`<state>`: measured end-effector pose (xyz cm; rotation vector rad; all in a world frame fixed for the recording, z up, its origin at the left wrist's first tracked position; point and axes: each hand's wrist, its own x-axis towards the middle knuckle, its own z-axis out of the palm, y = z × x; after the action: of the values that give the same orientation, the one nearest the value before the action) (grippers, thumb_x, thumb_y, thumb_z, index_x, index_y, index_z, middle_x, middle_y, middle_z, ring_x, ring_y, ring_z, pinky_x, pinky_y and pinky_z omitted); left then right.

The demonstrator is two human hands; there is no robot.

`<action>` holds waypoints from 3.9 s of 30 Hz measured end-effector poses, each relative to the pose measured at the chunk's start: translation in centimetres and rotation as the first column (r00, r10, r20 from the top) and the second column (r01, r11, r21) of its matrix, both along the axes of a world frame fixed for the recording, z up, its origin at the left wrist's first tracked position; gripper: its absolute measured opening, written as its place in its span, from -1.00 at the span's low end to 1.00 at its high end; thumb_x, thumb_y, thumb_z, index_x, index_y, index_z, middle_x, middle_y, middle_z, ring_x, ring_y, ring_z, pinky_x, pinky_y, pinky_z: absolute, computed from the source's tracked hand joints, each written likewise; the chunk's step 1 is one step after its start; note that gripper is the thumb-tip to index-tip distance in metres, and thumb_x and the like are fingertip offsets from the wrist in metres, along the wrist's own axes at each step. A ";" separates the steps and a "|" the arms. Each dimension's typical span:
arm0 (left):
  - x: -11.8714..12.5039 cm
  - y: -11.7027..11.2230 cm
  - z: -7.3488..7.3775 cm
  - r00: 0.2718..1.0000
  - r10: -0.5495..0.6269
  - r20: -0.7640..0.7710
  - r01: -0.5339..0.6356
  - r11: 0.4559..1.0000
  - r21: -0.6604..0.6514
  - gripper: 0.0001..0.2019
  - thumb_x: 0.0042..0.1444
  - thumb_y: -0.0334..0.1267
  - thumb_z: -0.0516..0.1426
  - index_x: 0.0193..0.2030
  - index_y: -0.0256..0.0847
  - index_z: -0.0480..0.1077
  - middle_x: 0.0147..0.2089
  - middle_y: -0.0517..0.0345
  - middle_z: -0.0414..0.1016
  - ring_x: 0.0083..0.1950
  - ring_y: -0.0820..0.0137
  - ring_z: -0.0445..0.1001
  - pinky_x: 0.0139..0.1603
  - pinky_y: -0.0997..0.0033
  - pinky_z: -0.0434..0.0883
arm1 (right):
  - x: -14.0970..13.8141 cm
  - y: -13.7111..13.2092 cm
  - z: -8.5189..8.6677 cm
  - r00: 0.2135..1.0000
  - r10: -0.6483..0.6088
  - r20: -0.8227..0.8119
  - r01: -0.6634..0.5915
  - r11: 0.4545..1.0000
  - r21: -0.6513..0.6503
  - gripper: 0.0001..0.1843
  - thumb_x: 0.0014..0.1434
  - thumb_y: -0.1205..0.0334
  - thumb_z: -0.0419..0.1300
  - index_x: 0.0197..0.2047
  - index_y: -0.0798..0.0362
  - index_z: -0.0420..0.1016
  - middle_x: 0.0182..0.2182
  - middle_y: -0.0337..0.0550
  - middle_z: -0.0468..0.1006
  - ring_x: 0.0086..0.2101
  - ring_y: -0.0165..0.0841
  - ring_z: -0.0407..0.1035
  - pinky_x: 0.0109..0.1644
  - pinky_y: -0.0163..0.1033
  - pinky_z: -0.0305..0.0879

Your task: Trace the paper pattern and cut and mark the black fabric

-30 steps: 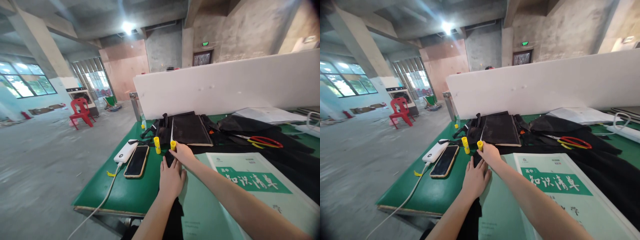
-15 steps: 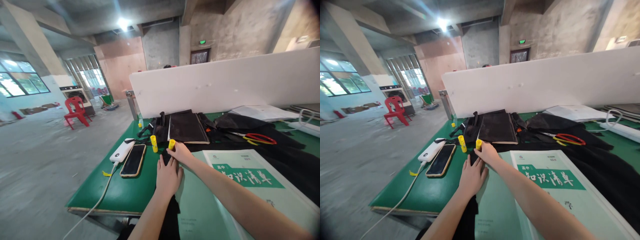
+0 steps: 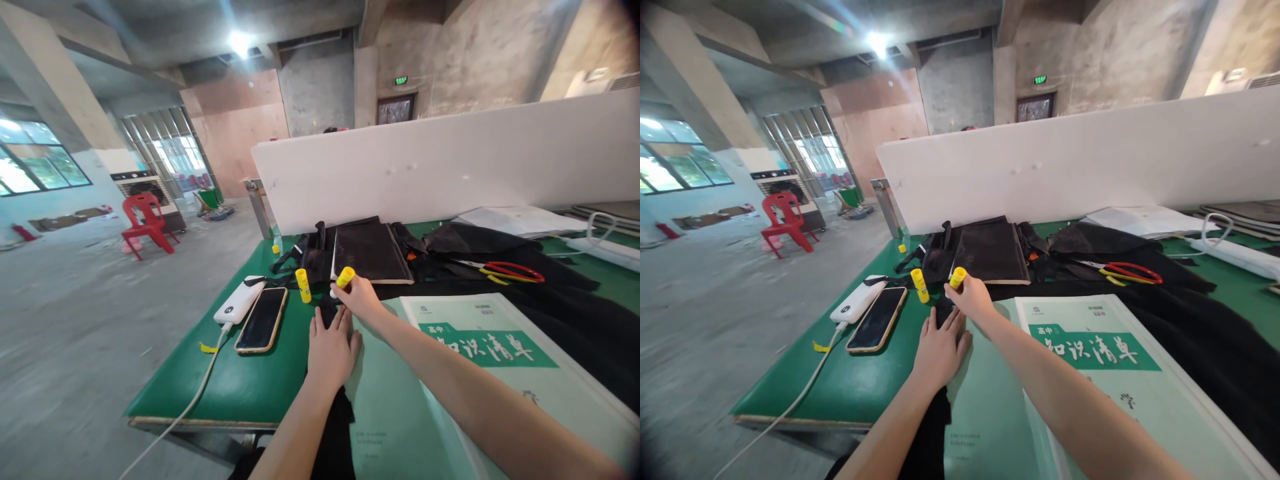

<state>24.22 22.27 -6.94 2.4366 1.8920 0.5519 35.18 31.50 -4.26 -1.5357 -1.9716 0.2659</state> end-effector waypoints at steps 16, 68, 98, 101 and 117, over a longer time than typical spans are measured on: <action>0.1 0.0 0.3 1.000 -0.008 0.003 0.008 1.000 -0.002 -0.51 0.21 -0.08 -0.12 0.26 -0.12 0.13 0.32 0.30 0.12 0.34 -0.19 -0.18 0.27 -0.13 -0.02 | 0.6 0.3 0.0 1.000 0.012 -0.006 -0.012 1.000 0.007 -0.61 0.20 -0.08 -0.02 -0.30 0.08 0.39 -0.41 -0.12 0.52 -0.39 -0.38 0.40 -0.35 -0.37 0.16; -2.1 2.1 0.3 0.786 0.126 0.605 -0.157 0.988 0.000 -0.58 -0.02 -0.61 -0.13 -0.25 -0.22 0.47 -0.03 0.05 0.47 0.03 0.36 0.42 0.14 0.24 0.33 | 0.2 -0.1 0.2 0.991 -0.135 0.009 0.135 0.990 0.034 -0.67 0.13 -0.01 0.05 -0.29 0.11 0.42 -0.48 -0.07 0.51 -0.45 -0.30 0.38 -0.42 -0.30 0.05; -1.6 2.6 -0.7 0.786 0.252 0.565 -0.294 0.956 -0.016 -0.59 0.12 -0.37 -0.07 0.12 -0.39 0.21 0.20 -0.28 0.21 0.23 0.13 0.21 0.21 0.09 0.20 | -2.5 -0.3 -0.9 0.930 0.130 -0.343 -0.147 0.989 -0.023 -0.64 0.19 -0.02 0.03 -0.41 0.08 0.41 -0.46 -0.16 0.52 -0.41 -0.39 0.41 -0.33 -0.36 0.23; -1.5 2.5 -0.6 0.801 0.242 0.547 -0.274 0.961 -0.024 -0.62 0.12 -0.37 -0.06 0.09 -0.38 0.24 0.16 -0.28 0.26 0.21 0.12 0.24 0.19 0.09 0.23 | -3.1 -0.3 -1.4 0.927 0.105 -0.361 -0.129 0.991 -0.043 -0.64 0.20 -0.01 0.02 -0.42 0.08 0.41 -0.44 -0.14 0.53 -0.39 -0.38 0.42 -0.31 -0.36 0.23; -0.8 -0.4 1.3 0.926 0.106 0.362 -0.149 0.985 0.090 -0.71 0.11 -0.40 -0.02 0.00 -0.26 0.20 0.10 -0.11 0.19 -0.01 0.23 0.42 -0.12 0.25 0.42 | -2.9 0.5 -2.2 0.921 0.202 -0.335 -0.238 0.969 -0.071 -0.76 0.10 0.05 0.17 -0.32 0.07 0.41 -0.41 -0.18 0.51 -0.39 -0.37 0.40 -0.34 -0.35 0.22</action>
<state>23.45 21.84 -5.64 2.0955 1.9145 1.0572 32.28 31.97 -6.49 -1.2381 -1.8848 0.6892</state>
